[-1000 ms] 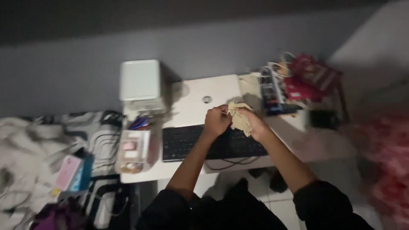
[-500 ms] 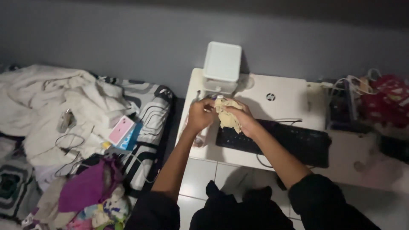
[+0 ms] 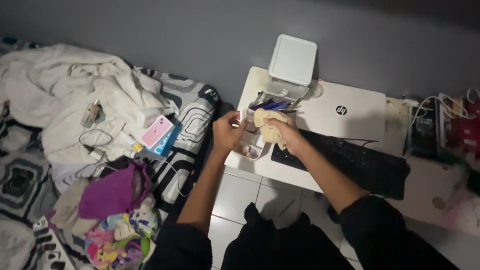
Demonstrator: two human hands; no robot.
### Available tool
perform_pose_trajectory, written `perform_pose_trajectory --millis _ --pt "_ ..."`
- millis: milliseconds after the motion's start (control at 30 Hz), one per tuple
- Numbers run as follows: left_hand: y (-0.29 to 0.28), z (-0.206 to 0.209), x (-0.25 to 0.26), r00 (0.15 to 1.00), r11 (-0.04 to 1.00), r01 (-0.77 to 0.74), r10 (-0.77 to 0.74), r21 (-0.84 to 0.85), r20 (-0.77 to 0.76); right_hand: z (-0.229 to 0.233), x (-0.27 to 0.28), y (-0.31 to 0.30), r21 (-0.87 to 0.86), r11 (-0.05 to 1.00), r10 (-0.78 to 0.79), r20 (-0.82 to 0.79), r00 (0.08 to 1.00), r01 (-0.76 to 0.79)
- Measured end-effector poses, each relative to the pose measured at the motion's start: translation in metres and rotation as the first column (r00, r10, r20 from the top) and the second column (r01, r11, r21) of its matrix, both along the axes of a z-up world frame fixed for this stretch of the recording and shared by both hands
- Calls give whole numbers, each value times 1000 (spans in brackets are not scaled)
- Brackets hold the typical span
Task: Cleaning and organizing stationery and objects on a desk.
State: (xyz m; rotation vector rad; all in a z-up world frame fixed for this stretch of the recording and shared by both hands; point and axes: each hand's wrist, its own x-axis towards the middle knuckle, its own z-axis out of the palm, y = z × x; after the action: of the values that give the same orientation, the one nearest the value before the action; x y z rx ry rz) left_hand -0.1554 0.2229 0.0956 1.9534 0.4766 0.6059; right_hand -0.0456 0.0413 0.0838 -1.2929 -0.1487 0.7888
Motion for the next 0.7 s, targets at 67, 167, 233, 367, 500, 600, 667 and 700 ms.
perform_pose_trajectory --millis 67,167,233,367,500,600,667,700 --pt "-2 -2 -8 998 999 -52 52 0 -28 -15 5 -3 -21 1000 -18 26 999 19" --pt "-5 -4 -16 991 991 -132 131 -20 -9 -21 12 -10 -39 997 -67 76 995 70" --pt "-8 -6 -24 985 984 -170 172 -44 33 -15 9 -14 -42 995 -86 94 992 90" --pt "-22 -11 -32 980 980 -196 195 17 40 -10 5 -31 -76 987 -137 40 990 140" --pt "-29 -10 -42 966 971 -236 237 -20 101 -36 6 -31 -74 992 -102 54 993 106" --pt "-39 -13 -49 952 961 -275 278 -38 129 -40 -2 -24 -88 995 -40 112 993 50" --pt "-42 -18 -53 946 953 -290 299 -87 123 -37 -8 -11 -82 997 2 118 993 8" --pt "-43 -20 -56 942 945 -297 313 -135 116 -36 -11 -4 -77 997 37 125 991 -27"
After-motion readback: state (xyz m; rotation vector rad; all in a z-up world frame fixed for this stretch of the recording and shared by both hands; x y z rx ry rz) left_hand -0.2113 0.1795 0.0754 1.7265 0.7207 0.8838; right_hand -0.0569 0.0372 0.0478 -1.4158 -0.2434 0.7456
